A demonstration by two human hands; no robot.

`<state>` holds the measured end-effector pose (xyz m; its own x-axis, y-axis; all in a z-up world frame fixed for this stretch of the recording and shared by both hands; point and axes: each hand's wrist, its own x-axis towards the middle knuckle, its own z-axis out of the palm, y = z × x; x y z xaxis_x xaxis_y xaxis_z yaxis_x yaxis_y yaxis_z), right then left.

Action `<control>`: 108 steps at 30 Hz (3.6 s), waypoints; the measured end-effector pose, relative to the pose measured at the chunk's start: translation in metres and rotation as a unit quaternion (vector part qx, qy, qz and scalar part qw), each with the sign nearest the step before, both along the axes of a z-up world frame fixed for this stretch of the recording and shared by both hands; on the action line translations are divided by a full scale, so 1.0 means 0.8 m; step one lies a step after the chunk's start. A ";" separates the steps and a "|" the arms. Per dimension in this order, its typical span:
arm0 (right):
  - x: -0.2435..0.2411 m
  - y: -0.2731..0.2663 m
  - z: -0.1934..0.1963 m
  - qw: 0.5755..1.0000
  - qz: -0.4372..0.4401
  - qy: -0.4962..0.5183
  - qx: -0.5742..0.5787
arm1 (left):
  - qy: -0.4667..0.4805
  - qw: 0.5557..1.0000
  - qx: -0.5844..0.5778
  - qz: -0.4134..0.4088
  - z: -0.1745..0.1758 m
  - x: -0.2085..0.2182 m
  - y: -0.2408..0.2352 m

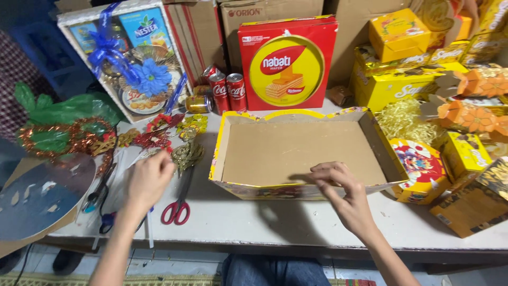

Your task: Assembling a gift hamper by gluing cardboard supports and placing a large box of wafers inside.

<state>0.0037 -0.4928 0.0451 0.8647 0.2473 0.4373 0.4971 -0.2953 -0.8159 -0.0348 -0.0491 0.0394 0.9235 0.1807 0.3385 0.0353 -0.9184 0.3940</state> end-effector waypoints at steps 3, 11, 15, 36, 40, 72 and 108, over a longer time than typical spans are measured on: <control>0.008 -0.008 -0.010 0.998 0.015 0.019 0.066 | -0.090 0.990 -0.062 -0.094 0.028 0.026 -0.077; 0.043 0.034 0.001 0.914 0.023 0.196 0.355 | -0.208 0.926 -0.176 -0.262 0.093 0.050 -0.276; 0.079 0.039 0.020 0.738 0.100 0.485 0.459 | -0.281 0.900 -0.093 -0.319 0.085 0.047 -0.355; -0.009 0.052 0.049 0.962 0.035 -0.242 -0.123 | 0.270 0.320 -0.793 -0.443 -0.015 0.105 -0.383; -0.008 0.024 0.013 0.939 0.032 -0.280 -0.199 | 0.228 0.350 -0.851 -0.319 0.074 0.076 -0.356; 0.342 -0.063 0.243 0.935 -0.002 0.262 0.239 | 0.157 0.964 0.052 -0.208 0.046 0.173 -0.153; 0.570 -0.059 -0.046 0.798 -0.103 0.198 -0.560 | 0.110 0.967 -0.055 -0.222 -0.050 0.271 -0.103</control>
